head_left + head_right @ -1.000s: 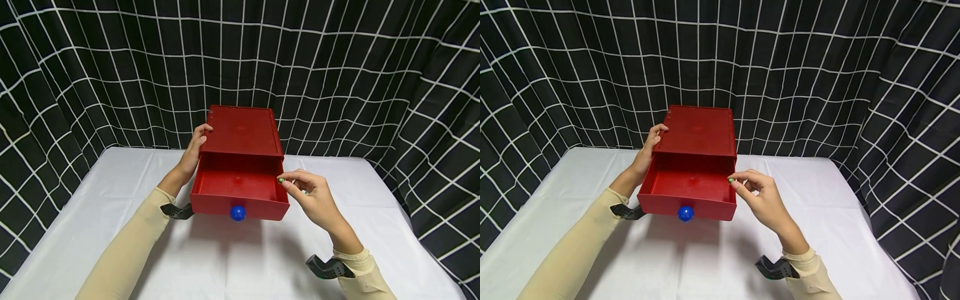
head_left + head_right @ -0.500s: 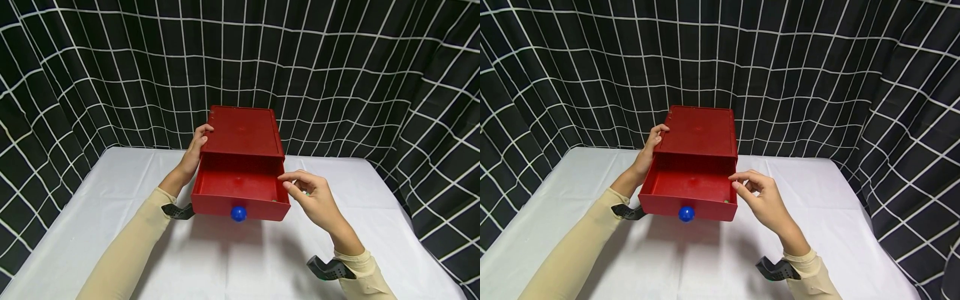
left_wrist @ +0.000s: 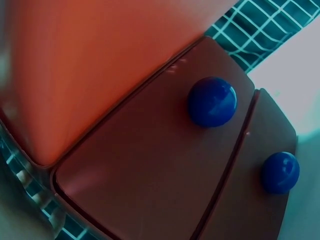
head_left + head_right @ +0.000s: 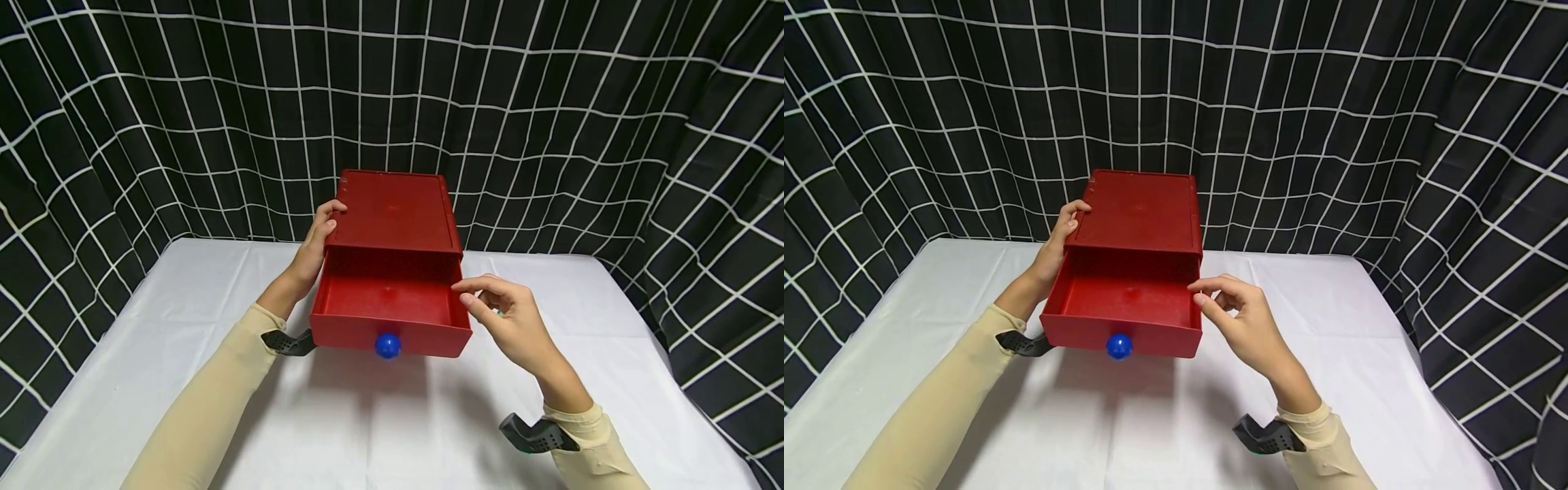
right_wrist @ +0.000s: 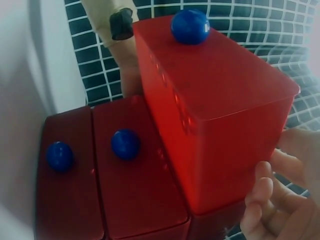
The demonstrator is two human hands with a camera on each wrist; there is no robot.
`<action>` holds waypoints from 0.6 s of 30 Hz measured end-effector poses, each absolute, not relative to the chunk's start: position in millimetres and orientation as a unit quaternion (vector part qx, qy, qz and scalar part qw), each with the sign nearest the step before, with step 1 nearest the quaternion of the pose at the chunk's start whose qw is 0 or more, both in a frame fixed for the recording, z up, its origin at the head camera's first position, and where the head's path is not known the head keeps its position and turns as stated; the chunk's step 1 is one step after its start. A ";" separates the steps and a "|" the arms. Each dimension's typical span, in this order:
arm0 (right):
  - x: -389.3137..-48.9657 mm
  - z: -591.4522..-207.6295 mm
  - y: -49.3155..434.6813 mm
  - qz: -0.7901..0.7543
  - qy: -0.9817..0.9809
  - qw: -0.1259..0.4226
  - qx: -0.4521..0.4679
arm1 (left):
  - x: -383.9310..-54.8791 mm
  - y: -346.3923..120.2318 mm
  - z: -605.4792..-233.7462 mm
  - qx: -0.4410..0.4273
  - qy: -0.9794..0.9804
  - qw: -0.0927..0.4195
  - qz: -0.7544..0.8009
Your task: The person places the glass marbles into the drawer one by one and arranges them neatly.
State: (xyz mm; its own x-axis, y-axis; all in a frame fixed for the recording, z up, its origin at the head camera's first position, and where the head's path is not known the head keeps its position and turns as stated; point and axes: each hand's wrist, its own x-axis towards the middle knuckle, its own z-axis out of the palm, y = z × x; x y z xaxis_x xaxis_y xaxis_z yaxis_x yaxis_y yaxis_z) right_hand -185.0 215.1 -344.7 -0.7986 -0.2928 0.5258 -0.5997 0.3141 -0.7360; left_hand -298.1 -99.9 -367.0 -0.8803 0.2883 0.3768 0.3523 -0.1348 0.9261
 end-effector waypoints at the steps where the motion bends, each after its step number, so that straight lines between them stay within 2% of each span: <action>1: -184.8 -344.4 215.3 0.513 -0.798 0.149 0.280 | -298.2 -99.8 -366.9 -0.244 -0.658 0.022 -0.712; 13: -180.4 -338.2 221.7 0.466 -0.829 0.136 0.279 | -296.6 -98.9 -366.5 -0.240 -0.659 0.020 -0.712; 18: -181.7 -334.9 227.5 0.475 -0.820 0.147 0.282 | -297.8 -99.1 -366.3 -0.241 -0.659 0.017 -0.712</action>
State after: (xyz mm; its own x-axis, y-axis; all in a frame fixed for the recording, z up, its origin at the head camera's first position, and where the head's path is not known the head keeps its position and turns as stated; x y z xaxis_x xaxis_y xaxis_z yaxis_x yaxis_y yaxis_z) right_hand -181.7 227.5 -334.9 -0.7981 -0.3220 0.5093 -0.6020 0.3895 -0.6971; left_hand -297.8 -99.1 -366.3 -0.8830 0.2931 0.3665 0.3428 -0.1307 0.9303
